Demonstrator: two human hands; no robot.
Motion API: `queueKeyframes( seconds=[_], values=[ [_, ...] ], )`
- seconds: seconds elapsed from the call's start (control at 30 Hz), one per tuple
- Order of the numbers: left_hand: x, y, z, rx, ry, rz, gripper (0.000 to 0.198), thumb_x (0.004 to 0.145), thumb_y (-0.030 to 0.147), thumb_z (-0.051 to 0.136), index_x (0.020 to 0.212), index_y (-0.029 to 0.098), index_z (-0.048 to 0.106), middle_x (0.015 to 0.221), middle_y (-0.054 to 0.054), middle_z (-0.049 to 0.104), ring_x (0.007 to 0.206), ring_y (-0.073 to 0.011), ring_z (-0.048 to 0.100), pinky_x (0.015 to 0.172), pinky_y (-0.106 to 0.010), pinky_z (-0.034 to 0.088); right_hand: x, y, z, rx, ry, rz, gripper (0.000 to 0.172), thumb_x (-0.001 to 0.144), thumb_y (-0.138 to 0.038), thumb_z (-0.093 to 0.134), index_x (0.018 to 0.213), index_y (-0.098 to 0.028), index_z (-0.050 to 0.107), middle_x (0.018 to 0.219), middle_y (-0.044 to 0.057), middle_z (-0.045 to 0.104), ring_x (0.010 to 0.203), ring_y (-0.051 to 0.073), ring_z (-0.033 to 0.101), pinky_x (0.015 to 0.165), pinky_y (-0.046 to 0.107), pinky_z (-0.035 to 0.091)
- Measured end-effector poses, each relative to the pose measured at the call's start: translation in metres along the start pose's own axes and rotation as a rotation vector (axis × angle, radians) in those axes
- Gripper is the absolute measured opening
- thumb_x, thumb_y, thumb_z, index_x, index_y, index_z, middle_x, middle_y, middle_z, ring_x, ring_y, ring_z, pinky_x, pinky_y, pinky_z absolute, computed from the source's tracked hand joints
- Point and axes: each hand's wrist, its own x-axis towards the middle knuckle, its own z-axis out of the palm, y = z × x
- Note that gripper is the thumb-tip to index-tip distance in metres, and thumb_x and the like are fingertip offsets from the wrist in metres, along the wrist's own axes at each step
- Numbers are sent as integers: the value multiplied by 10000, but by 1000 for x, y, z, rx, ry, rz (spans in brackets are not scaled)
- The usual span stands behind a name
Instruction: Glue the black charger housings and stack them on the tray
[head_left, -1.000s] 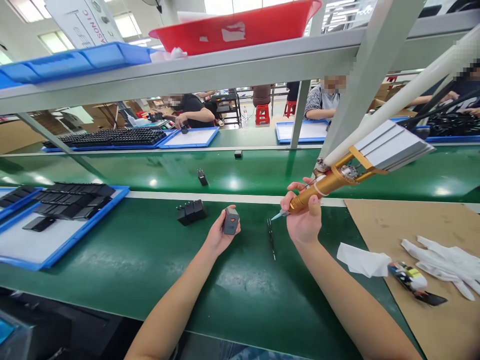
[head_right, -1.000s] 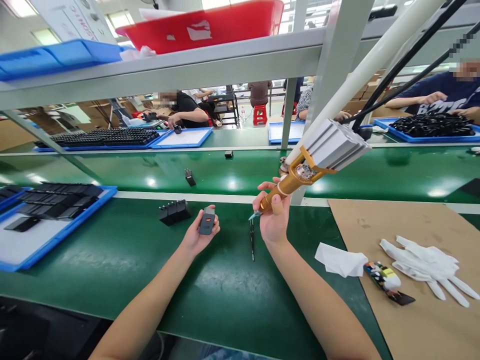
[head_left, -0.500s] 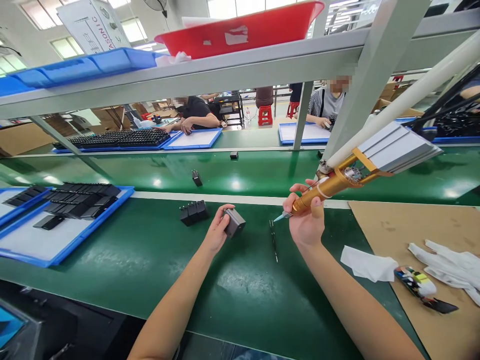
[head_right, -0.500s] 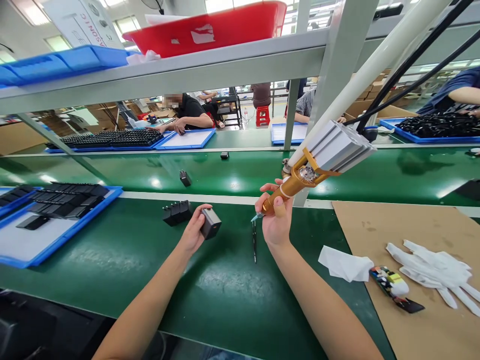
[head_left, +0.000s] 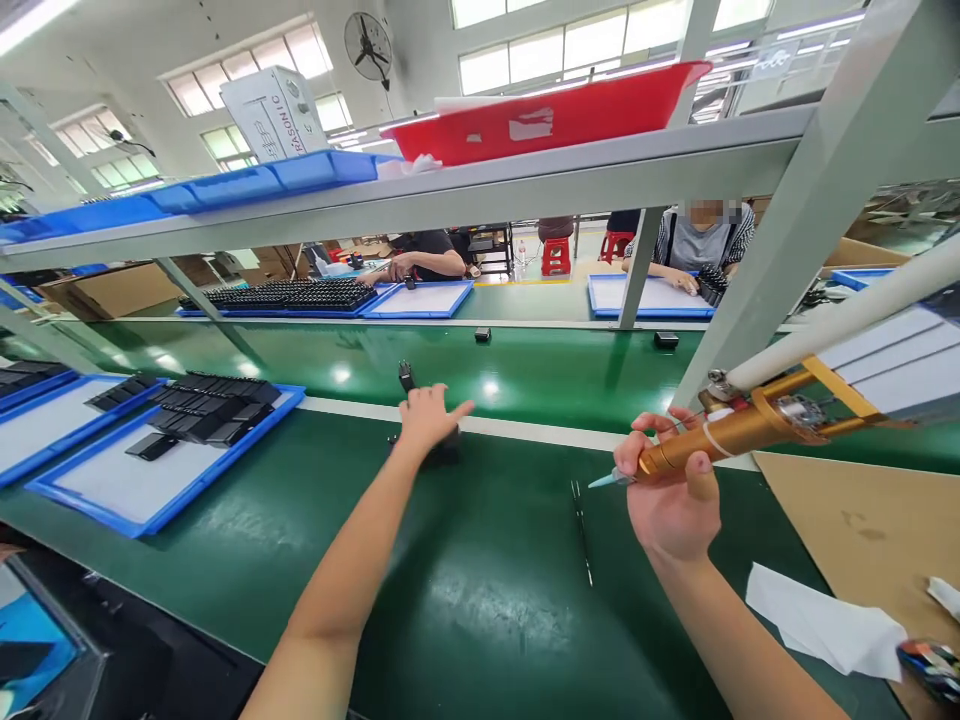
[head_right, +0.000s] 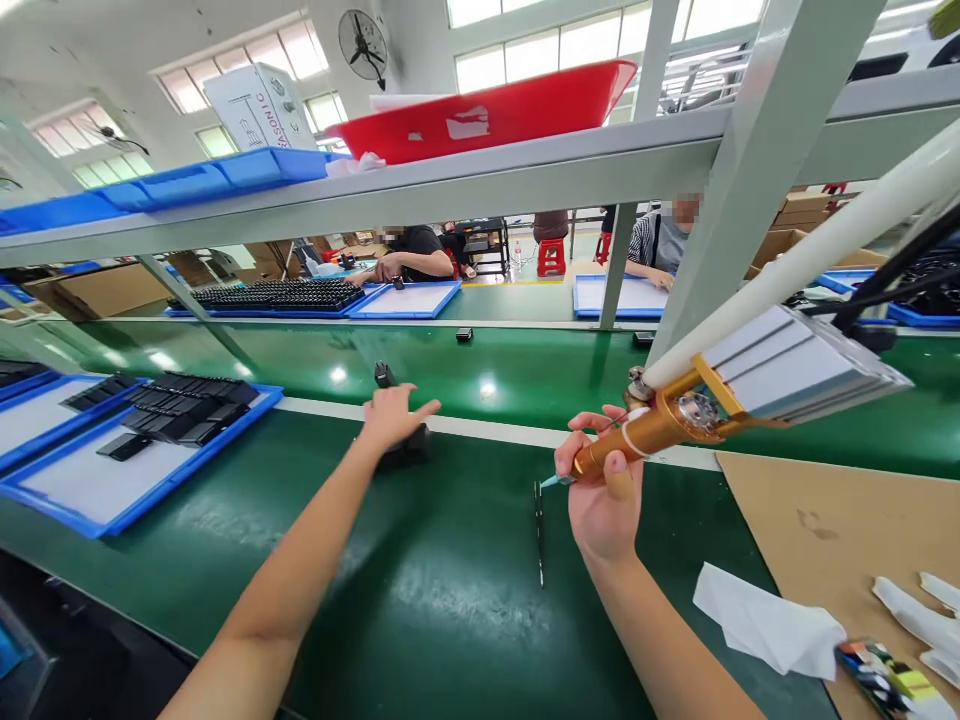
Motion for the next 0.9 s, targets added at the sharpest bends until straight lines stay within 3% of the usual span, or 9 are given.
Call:
queueKeyframes(
  seconds=[0.13,0.23,0.4,0.53,0.6,0.67,0.77,0.83,0.9],
  values=[
    [86,-46,-29,52,5,-242,771,786,498,595,1335,-4,391,1320,-357,471,1262,-446,442,961,-516,391,1,2,-1,-9,17,-4,413,759,-510,626,1096,-282,553,913,7,538,522,93,504,534,287,384],
    [122,-71,-30,61,-41,-337,820,764,466,622,1349,-44,354,1266,-362,527,1187,-430,538,909,-482,450,2,4,-2,-27,22,-12,428,757,-517,634,1104,-279,556,910,15,544,521,96,513,528,288,390],
    [137,-88,-16,66,-127,-349,600,705,420,662,1192,82,563,991,-201,710,962,-374,671,792,-448,518,4,5,-5,-50,23,-29,419,777,-526,613,1114,-283,556,914,23,554,523,100,524,518,288,396],
    [138,-77,-23,48,-142,-257,513,713,369,634,1146,94,614,1020,-174,714,1076,-376,621,886,-440,486,4,5,-5,-58,34,-36,424,767,-528,618,1111,-291,549,913,17,556,512,97,513,518,293,393],
    [128,-62,-31,6,-144,-184,533,746,379,603,1202,103,595,1072,-155,706,1069,-348,627,900,-406,480,4,5,-4,-62,35,-27,419,768,-521,615,1110,-292,541,908,15,553,513,98,508,512,293,389],
    [103,-41,-37,-47,-151,-107,564,761,416,599,1257,149,573,1085,-112,708,995,-305,657,864,-360,493,3,6,-2,-55,24,-18,406,775,-507,606,1110,-290,530,903,11,548,517,96,505,510,289,388],
    [37,-2,-34,-176,-187,51,540,714,455,669,1213,255,620,992,-35,727,909,-260,671,808,-305,493,3,7,-1,-35,1,-25,385,785,-487,596,1107,-289,519,902,2,548,519,87,504,511,275,378],
    [-16,24,-22,-447,-269,211,477,701,419,699,1148,255,667,892,-48,727,816,-271,671,756,-326,484,2,8,0,-28,-6,-34,371,791,-471,591,1105,-292,511,903,-5,551,521,83,502,509,265,368],
    [-64,45,-7,-586,-352,284,408,667,372,736,1063,275,707,752,-36,706,667,-260,646,673,-336,470,2,8,1,-19,-4,-35,352,798,-456,585,1098,-293,499,896,-13,553,522,81,499,506,257,359]
  ],
)
